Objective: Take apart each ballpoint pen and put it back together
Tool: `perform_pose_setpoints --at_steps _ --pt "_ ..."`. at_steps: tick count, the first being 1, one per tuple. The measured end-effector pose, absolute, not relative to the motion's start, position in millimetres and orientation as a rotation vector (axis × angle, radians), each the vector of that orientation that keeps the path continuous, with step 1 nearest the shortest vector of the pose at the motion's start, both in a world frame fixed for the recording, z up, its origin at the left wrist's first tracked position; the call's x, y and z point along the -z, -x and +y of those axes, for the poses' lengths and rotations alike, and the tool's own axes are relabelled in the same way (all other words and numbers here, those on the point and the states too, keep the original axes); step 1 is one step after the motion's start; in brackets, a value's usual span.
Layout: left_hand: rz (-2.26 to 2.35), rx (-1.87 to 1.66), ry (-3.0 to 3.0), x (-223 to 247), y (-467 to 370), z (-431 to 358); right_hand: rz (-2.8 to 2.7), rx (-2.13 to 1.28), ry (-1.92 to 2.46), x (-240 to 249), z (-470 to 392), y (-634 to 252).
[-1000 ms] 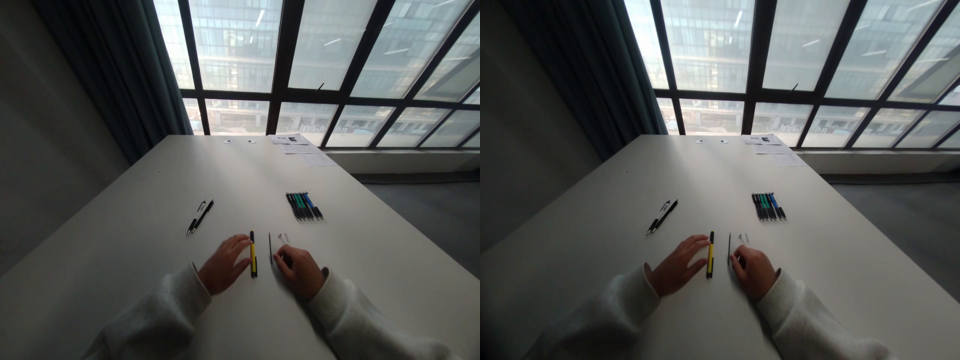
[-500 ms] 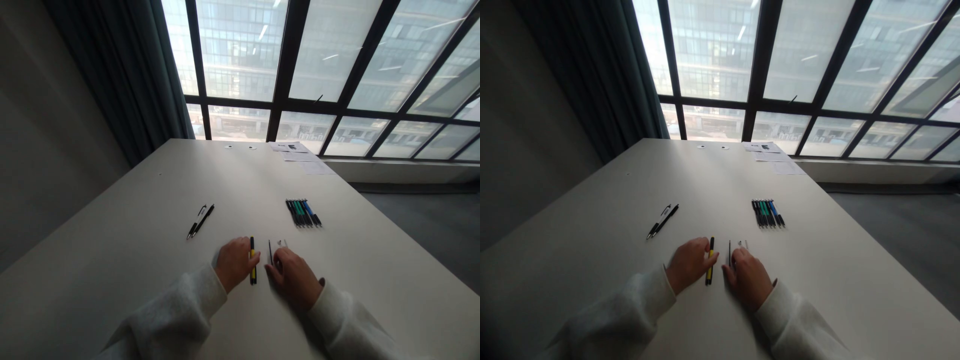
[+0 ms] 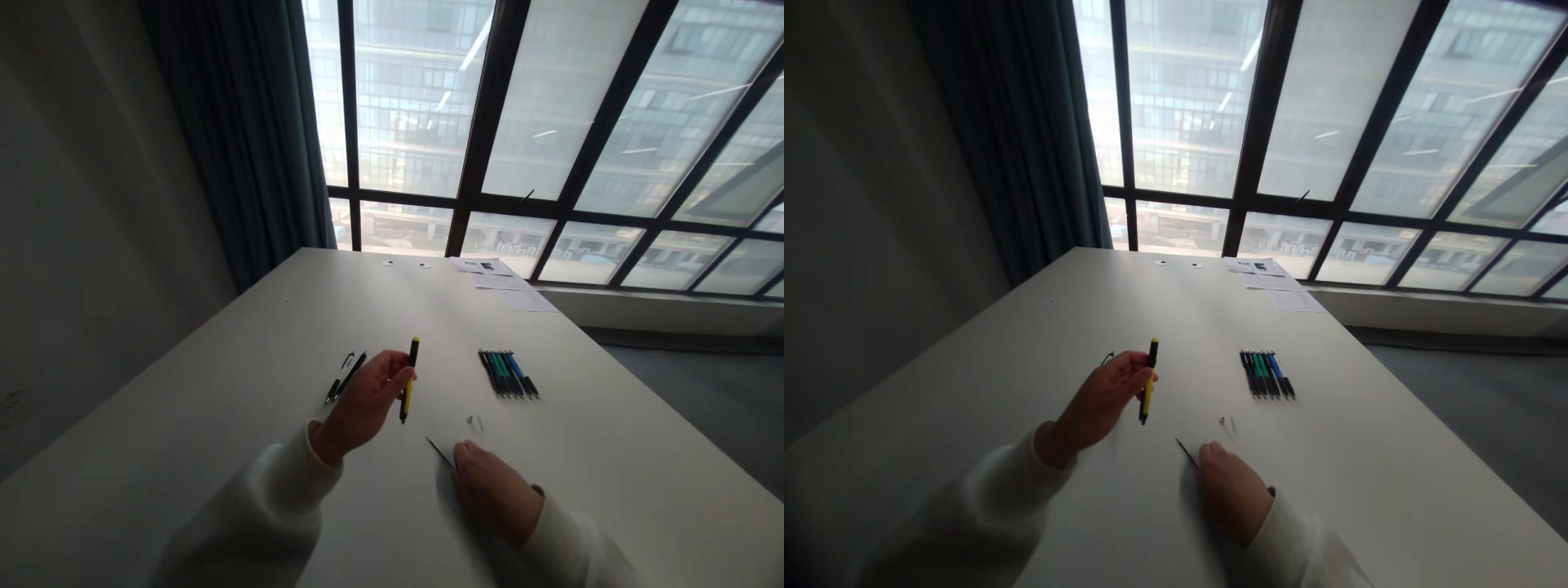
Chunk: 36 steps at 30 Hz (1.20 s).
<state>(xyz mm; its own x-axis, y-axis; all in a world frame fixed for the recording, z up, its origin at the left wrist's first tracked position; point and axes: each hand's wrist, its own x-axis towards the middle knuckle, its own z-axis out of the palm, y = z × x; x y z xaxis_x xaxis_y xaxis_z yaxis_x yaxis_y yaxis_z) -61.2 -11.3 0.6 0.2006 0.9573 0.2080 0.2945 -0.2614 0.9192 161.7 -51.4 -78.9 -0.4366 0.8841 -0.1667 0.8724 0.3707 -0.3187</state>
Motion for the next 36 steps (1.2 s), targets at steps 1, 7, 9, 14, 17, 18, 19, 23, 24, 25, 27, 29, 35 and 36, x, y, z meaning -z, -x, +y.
perform_pose_setpoints --at_steps 1,7,9,14,17,18,19,23,24,25,27,29,35,36 --pt "1.097 -1.15 -1.62 -8.9 62.9 -14.6 -2.591 -0.6 1.597 74.1 -48.3 -160.0" --pt "0.993 -1.155 -1.51 -38.3 65.0 -39.8 -2.469 -0.805 1.32 10.9 -19.4 -157.5" --pt "0.975 -1.117 -1.508 -39.9 62.6 -47.0 -2.12 -1.067 1.144 -15.9 -15.8 -159.7" --pt "0.909 -0.944 -1.561 -37.4 49.5 -61.1 -1.468 -1.28 0.849 -54.7 -31.1 -170.5" --pt "0.905 -0.842 -1.608 -35.9 40.0 -66.5 -1.352 -1.241 0.739 -59.0 -43.0 -176.6" --pt "0.908 -0.814 -1.619 -35.3 37.5 -67.3 -1.351 -1.231 0.708 -59.0 -45.6 -177.6" --pt "0.909 -0.792 -1.626 -34.5 35.5 -67.7 -1.362 -1.222 0.683 -58.8 -47.3 -178.1" --pt "0.886 -0.76 -1.631 -30.6 32.2 -65.7 -1.423 -1.164 0.638 -57.0 -47.7 -176.9" --pt "0.879 -0.763 -1.629 -29.7 32.2 -65.0 -1.44 -1.148 0.639 -56.6 -47.0 -176.7" --pt "0.875 -0.766 -1.628 -29.0 32.3 -64.4 -1.461 -1.131 0.643 -56.2 -46.2 -176.6" --pt "0.867 -0.772 -1.624 -28.3 32.7 -63.9 -1.502 -1.101 0.663 -55.5 -44.9 -177.0" --pt "0.855 -0.782 -1.615 -28.2 33.0 -64.0 -1.52 -1.074 0.674 -55.0 -44.0 -177.7" --pt "0.827 -0.779 -1.6 -27.7 34.2 -65.0 -1.504 -1.01 0.684 -56.1 -43.5 -178.7" --pt "0.827 -0.775 -1.6 -27.6 34.4 -65.0 -1.53 -1.014 0.696 -56.4 -43.7 -178.9"
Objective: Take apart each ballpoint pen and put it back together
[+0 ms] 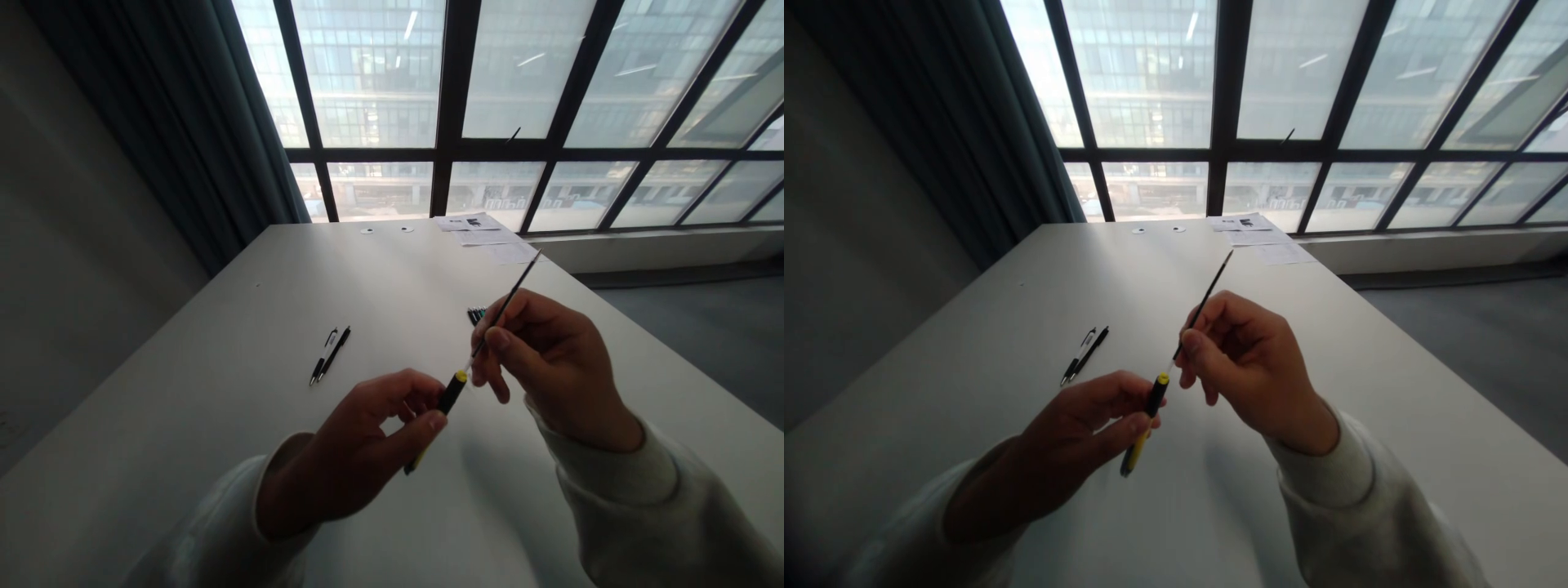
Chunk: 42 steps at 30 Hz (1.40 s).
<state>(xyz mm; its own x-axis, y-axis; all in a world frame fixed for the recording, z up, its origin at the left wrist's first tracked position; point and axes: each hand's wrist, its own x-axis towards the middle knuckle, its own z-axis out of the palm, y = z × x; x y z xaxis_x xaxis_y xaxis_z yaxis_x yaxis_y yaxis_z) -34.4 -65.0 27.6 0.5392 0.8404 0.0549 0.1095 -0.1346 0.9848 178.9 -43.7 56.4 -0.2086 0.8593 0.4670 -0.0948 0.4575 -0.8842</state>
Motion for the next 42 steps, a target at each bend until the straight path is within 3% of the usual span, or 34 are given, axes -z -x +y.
perform_pose_setpoints --at_steps 7,18,36,42 --pt "0.835 -0.792 -1.635 -32.2 33.8 -62.9 -1.786 -1.02 0.774 -56.9 -44.7 -182.1" --pt "0.82 -0.826 -1.63 -21.1 31.6 -60.5 -1.615 -1.141 0.738 -58.4 -43.2 -182.5" --pt "0.991 -0.836 -1.785 -22.7 30.3 -57.7 -1.87 -1.079 0.866 -59.1 -41.2 -184.1" --pt "1.001 -0.859 -1.703 -13.3 34.5 -60.2 -1.952 -0.79 1.305 -40.9 -13.8 -210.3"
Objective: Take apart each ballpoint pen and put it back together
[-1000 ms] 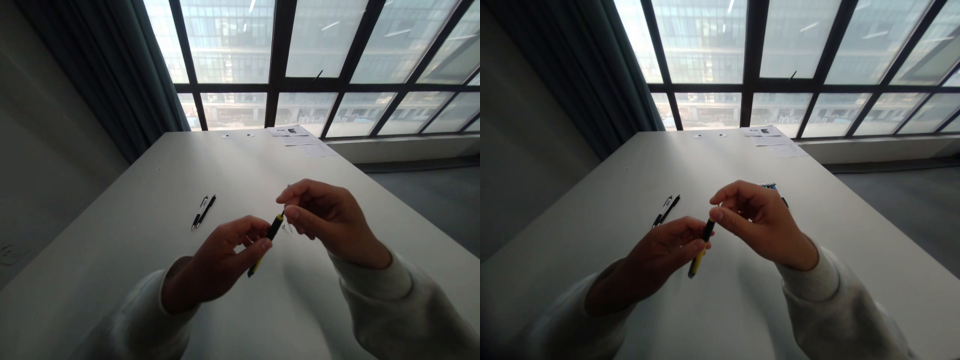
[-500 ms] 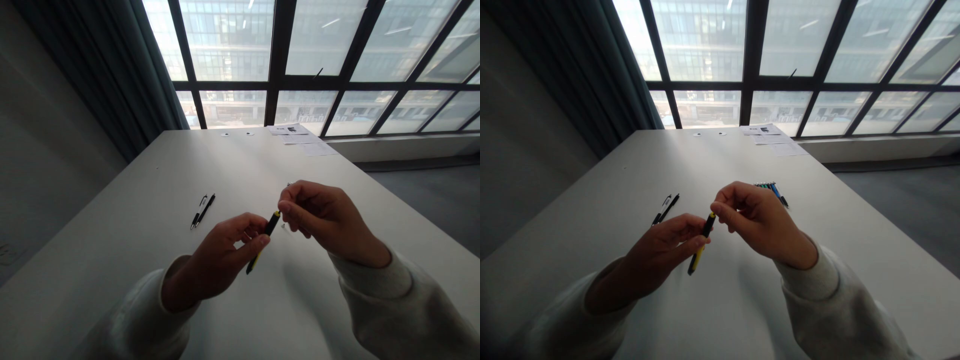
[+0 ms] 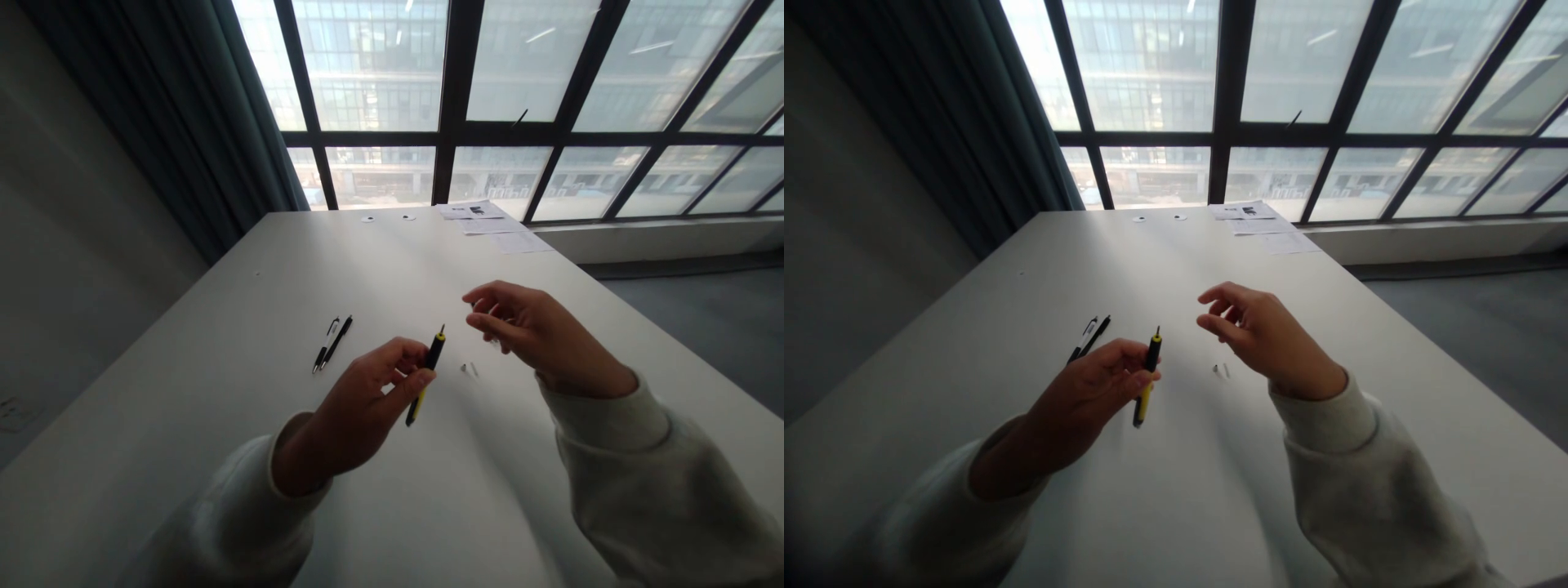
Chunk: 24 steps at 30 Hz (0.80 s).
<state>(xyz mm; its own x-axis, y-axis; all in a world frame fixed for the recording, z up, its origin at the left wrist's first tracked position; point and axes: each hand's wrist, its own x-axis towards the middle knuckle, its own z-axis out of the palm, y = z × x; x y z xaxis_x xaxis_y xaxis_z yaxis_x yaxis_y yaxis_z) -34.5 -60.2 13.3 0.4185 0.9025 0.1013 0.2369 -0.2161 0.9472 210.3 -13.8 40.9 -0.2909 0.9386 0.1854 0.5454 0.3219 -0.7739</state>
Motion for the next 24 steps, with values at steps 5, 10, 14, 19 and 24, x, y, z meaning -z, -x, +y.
perform_pose_setpoints --at_steps 5,10,14,19,24 --pt "0.975 -0.876 -1.677 -11.6 32.3 -61.2 -2.355 -0.816 1.853 -4.4 19.5 -223.5" --pt "0.975 -0.869 -1.651 -12.8 29.9 -59.8 -2.393 -0.82 1.978 20.6 30.9 -219.5" --pt "0.999 -0.862 -1.666 -12.2 30.0 -59.5 -2.416 -0.783 2.097 33.4 33.2 -217.6" --pt "1.068 -0.851 -1.683 -12.6 28.9 -59.4 -2.426 -0.751 2.157 46.5 30.2 -216.1" --pt "1.114 -0.819 -1.685 -14.5 28.3 -59.4 -2.405 -0.677 1.96 25.6 26.3 -211.1"
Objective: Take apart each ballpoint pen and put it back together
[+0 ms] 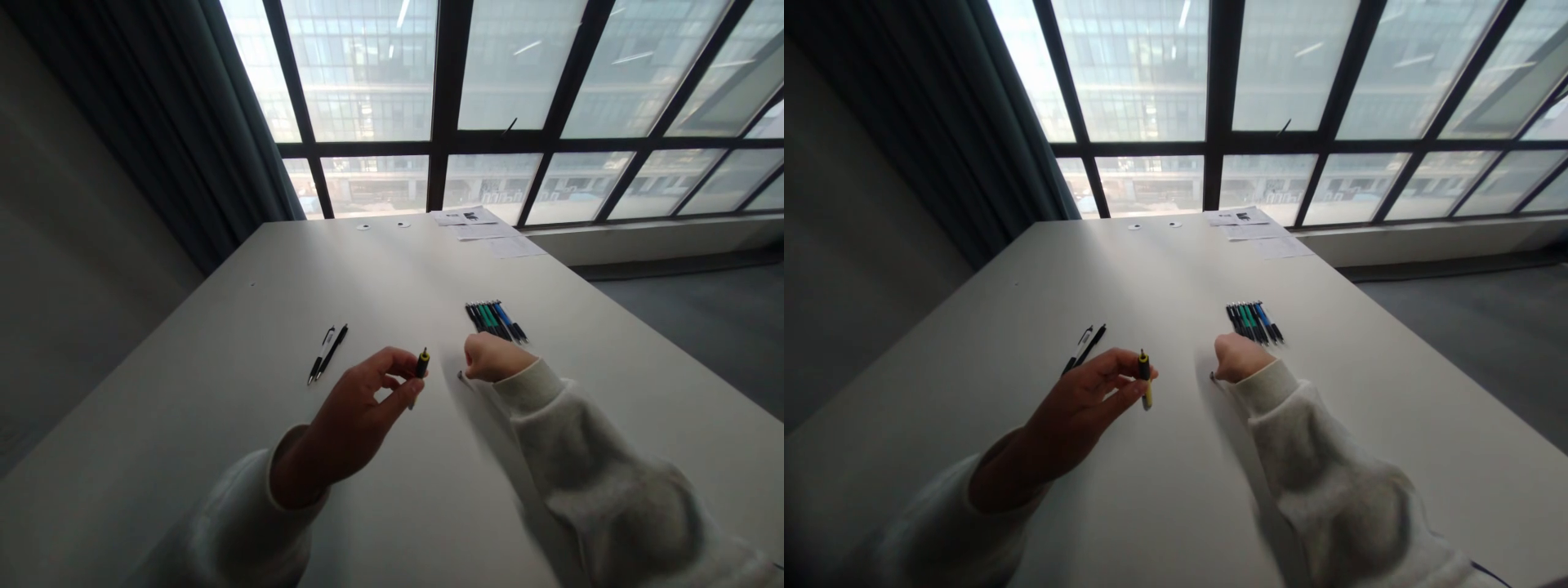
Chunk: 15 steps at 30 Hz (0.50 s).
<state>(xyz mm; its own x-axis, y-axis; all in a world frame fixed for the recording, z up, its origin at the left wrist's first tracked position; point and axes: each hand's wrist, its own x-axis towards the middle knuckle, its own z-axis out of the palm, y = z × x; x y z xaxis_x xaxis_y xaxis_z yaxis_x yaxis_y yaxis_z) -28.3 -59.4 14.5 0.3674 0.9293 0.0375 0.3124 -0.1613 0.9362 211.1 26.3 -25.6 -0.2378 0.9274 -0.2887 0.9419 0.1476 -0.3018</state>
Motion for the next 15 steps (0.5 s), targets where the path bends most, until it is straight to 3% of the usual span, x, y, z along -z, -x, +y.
perform_pose_setpoints --at_steps 4,6,9,15 --pt "1.109 -0.792 -1.704 -12.6 30.2 -55.9 2.727 0.833 -1.875 -12.7 12.1 -205.5" --pt "1.09 -0.778 -1.708 -11.4 31.4 -53.7 3.076 1.596 -1.623 -28.6 0.0 -201.1" --pt "1.074 -0.766 -1.707 -10.7 32.2 -51.5 3.195 2.172 -1.353 -41.0 -15.8 -192.3" --pt "1.057 -0.779 -1.708 -9.8 32.3 -51.1 3.124 2.337 -1.176 -41.4 -20.8 -182.5"
